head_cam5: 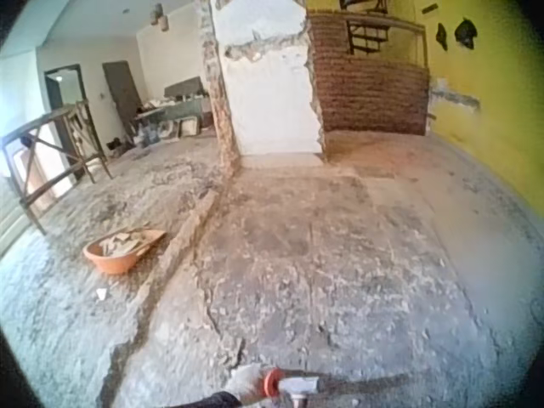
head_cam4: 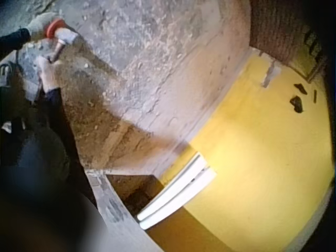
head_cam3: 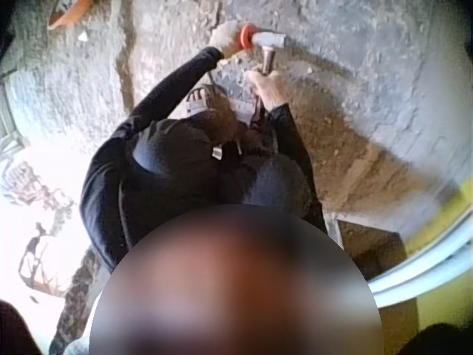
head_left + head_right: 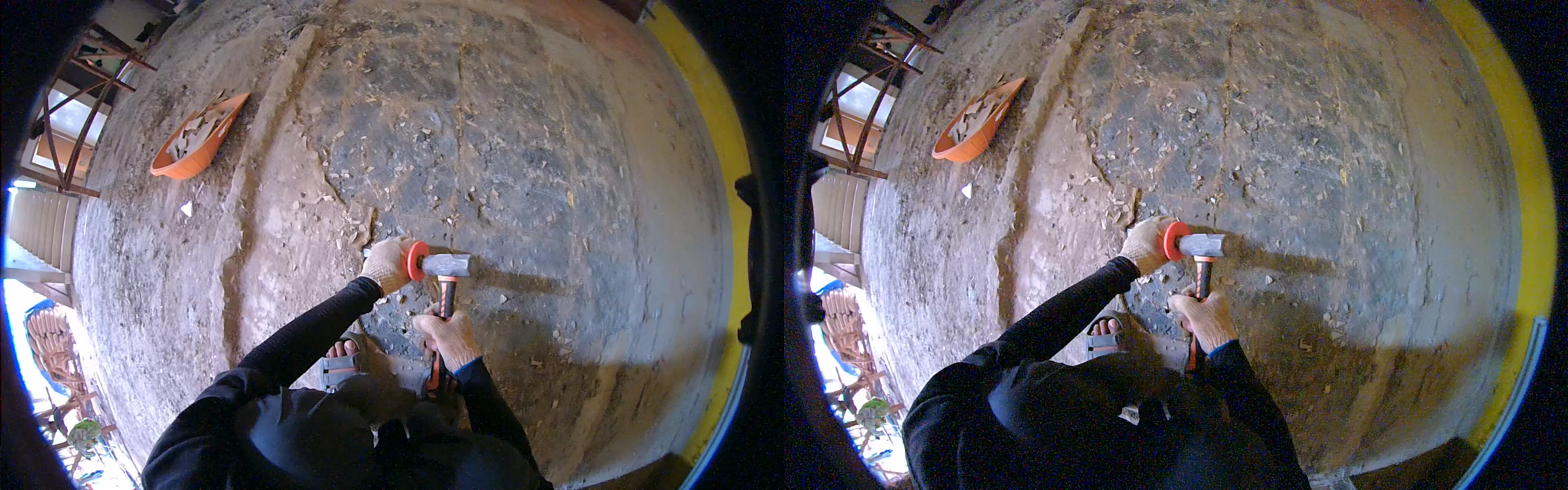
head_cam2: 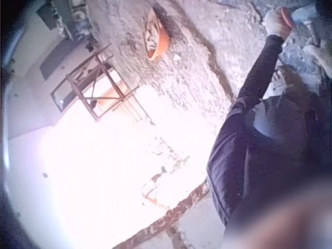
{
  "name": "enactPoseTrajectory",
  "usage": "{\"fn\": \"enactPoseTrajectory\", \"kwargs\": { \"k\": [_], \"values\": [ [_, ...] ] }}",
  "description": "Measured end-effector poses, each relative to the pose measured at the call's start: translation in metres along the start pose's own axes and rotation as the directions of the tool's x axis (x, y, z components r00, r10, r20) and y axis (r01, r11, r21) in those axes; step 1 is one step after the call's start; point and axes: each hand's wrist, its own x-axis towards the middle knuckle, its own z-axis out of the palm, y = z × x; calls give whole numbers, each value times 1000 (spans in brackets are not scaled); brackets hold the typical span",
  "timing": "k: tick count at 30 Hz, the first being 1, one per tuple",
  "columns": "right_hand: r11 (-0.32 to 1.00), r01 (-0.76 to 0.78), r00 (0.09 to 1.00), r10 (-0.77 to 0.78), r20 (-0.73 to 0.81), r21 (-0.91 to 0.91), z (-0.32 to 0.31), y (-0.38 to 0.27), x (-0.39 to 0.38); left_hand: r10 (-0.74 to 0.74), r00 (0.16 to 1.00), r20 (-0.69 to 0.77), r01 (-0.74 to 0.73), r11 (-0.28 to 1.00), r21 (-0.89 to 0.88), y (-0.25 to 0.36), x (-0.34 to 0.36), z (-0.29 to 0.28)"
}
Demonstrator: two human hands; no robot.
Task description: The person walks to a concrete floor area and uses a hammer and a red drill bit to repeatedly strike and drill into the floor. They periodically clear debris from the hole with their hand and continue hammering and drilling until the clip ends.
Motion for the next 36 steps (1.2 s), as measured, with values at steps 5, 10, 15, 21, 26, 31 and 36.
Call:
{"fn": "enactPoseTrajectory", "kwargs": {
  "k": [5,10,15,21,26,31,36],
  "values": [
    [996,46,999,-44,-26,83,-1,4,2,-18,1000,-22,20,996,92,3,0,5],
    [997,-78,997,79,7,-15,-8,5,2,-20,999,28,16,992,125,3,-4,5],
    [979,-154,987,147,-64,-130,-29,32,-14,-62,997,45,61,998,21,8,-30,-5],
    [958,-42,998,25,-62,-285,-30,83,-29,-93,996,-9,92,961,260,13,-75,-25],
    [967,-10,990,-26,-137,-254,-31,88,-30,-173,938,-301,202,977,68,-3,-95,-30],
    [988,-49,990,28,-140,-146,-34,90,-25,-270,766,-583,480,844,239,-35,-93,-27],
    [986,-122,984,106,-143,-111,-39,93,-24,-457,757,-467,594,779,201,-48,-89,-21]
  ]
}}
